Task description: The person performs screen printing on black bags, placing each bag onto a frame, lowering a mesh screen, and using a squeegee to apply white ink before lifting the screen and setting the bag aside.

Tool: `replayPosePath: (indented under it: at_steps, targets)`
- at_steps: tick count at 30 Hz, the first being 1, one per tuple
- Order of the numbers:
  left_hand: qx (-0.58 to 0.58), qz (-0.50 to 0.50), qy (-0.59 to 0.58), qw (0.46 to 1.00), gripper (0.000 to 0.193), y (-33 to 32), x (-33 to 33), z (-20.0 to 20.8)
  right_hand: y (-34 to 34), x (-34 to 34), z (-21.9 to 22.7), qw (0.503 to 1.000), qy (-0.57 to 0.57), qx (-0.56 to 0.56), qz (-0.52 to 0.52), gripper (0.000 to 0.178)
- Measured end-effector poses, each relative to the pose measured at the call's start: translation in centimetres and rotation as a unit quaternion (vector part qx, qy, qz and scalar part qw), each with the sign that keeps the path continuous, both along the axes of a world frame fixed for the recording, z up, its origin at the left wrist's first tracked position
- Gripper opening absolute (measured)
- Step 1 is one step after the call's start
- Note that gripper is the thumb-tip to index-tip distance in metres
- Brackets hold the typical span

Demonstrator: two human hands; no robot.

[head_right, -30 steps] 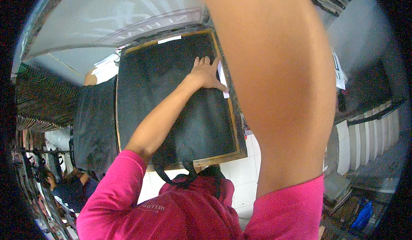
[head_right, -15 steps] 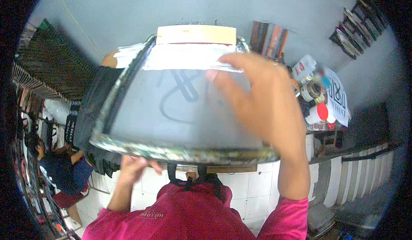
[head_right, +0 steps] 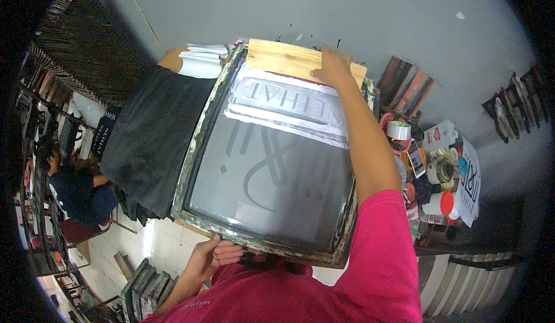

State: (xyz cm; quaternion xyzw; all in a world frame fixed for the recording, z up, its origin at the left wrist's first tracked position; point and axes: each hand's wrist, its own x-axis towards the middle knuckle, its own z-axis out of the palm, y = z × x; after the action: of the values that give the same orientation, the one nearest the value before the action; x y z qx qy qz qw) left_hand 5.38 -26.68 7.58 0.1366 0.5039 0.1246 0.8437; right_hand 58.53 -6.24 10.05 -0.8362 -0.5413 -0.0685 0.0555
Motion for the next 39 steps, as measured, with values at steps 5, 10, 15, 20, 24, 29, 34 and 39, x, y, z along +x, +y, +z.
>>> replayPosePath:
  at_steps: [5, 10, 15, 20, 24, 29, 34, 39]
  targets:
    - [0.425, -0.007, 0.140, 0.894, 0.027, 3.8, -0.3, 1.4, -4.2, -2.6, 1.1, 0.996, 0.039, 0.021, 0.083, 0.047]
    - [0.753, -0.083, 0.354, 0.549, 0.037, 10.3, 2.1, 1.6, -10.5, -7.5, -0.7, 0.984, 0.008, 0.148, 0.098, 0.030]
    - [0.745, -0.087, 0.324, 0.577, 0.046, 11.6, 1.9, -1.3, -14.1, -12.0, 1.0, 0.989, 0.050, 0.099, 0.101, 0.025]
    - [0.745, -0.105, 0.317, 0.578, 0.050, 11.5, 1.8, -1.5, -14.6, -13.8, -2.2, 0.986, -0.007, 0.108, 0.126, 0.022]
    - [0.733, -0.114, 0.320, 0.589, 0.050, 11.6, 1.7, -1.2, -12.4, -12.5, -3.5, 0.986, -0.056, 0.107, 0.115, 0.023]
    - [0.739, -0.079, 0.304, 0.596, 0.048, 11.9, 1.6, -1.6, -7.4, -7.7, -2.5, 0.994, -0.045, 0.066, 0.071, 0.030]
    - [0.718, -0.053, 0.267, 0.641, 0.044, 12.4, 1.2, -1.0, -4.0, -3.8, 2.2, 0.999, 0.027, 0.012, 0.036, 0.046]
    - [0.775, -0.063, 0.189, 0.600, 0.041, 17.7, 6.4, 3.0, -3.4, -0.5, 1.3, 0.999, 0.017, 0.022, 0.022, 0.051]
